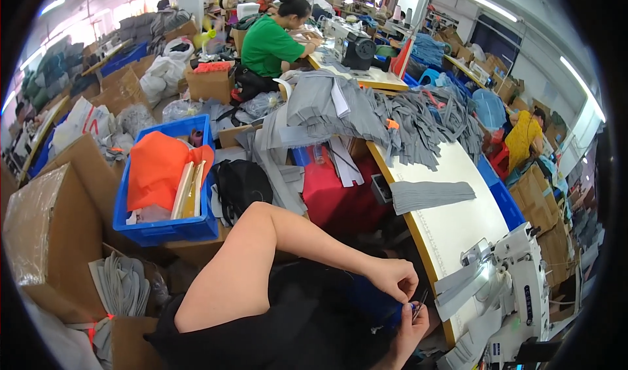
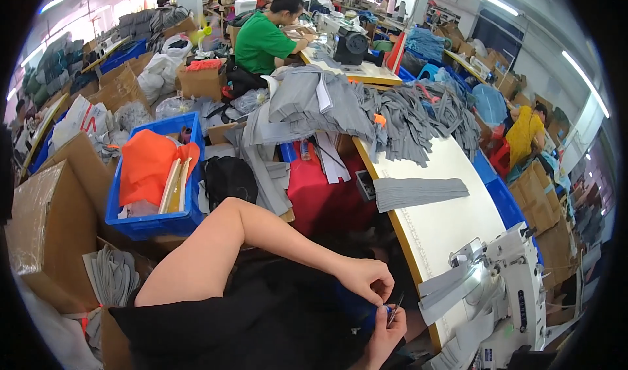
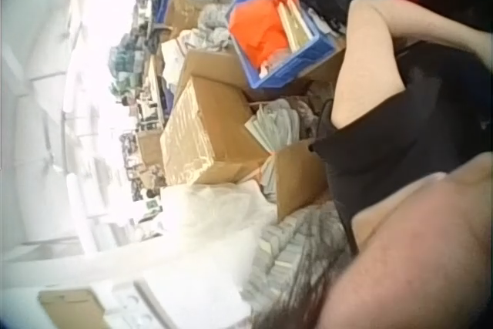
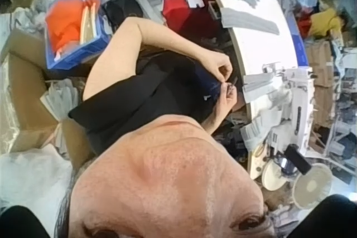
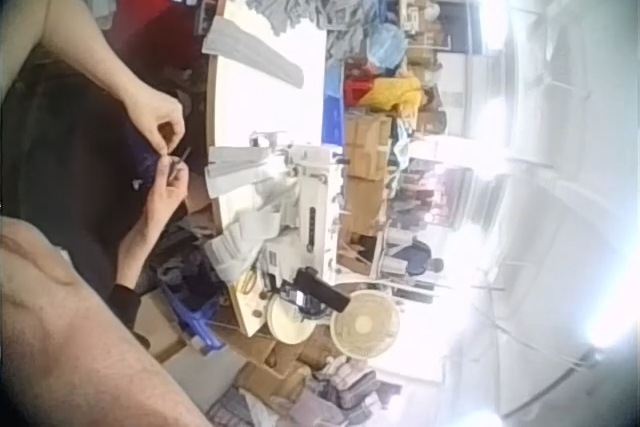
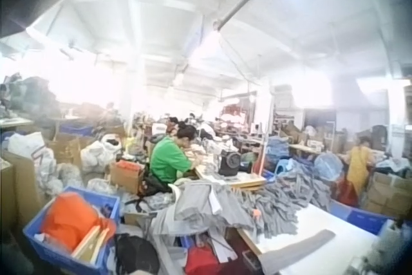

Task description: Trimming loose threads and excess material from a blue zippered pouch using thread snips.

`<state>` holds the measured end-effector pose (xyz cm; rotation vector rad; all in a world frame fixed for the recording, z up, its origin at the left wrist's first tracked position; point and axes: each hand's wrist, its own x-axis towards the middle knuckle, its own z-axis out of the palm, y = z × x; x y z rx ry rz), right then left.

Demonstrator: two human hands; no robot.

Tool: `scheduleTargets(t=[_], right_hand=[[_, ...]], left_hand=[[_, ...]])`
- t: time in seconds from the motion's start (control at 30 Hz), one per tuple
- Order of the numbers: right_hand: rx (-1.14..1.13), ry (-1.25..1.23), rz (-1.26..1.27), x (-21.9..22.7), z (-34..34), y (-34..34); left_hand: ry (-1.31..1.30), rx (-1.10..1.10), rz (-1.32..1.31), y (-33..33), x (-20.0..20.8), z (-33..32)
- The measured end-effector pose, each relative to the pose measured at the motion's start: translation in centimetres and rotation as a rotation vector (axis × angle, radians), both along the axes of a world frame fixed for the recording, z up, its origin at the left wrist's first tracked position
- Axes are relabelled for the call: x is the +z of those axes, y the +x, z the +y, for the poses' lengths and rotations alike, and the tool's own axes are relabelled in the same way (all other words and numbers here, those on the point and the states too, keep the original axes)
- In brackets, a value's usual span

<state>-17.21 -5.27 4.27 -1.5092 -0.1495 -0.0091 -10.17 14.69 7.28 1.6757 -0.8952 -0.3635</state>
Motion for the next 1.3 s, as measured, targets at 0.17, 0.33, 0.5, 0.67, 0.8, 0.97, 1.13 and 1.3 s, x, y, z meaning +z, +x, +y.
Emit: scheduleTargets(t=[0.17, 0.33, 0.5, 0.67, 0.8, 0.97, 1.13, 1.3], right_hand=[[-0.028, 0.051, 0.107, 0.6, -0.8, -0.9], [0.016, 0.046, 0.2, 0.5, -1.5, -1.2], [0.01, 0.021, 0.254, 2.1, -0.6, 0.0], [-0.005, 0.179, 0.295, 1.0, -1.4, 0.0], [-0.036, 0.272, 0.302, 0.4, -2.3, -0.4], [-0.232, 0.204, 0.131, 0.4, -1.7, -0.5], [-0.182, 0.289, 0.182, 2.2, -2.0, -3.1], [0.102, 0.54, 0.583, 2.2, -2.0, -3.6]], left_hand=[[0.045, 0.046, -0.143, -0.4, 0.4, -0.2], [0.042, 0.014, -0.263, -0.1, 0.3, -1.2], [0.084, 0.128, -0.349, 0.5, 0.7, -1.3], [0.099, 0.094, -0.104, 0.8, -0.1, -2.5], [-0.032, -0.016, 0.516, 0.8, -0.9, -3.3], [-0.223, 0.007, 0.817, 0.2, -2.3, -4.2], [-0.148, 0.165, 0.707, 0.2, -1.1, -3.8], [-0.073, 0.211, 0.513, 0.6, -1.1, -3.9]])
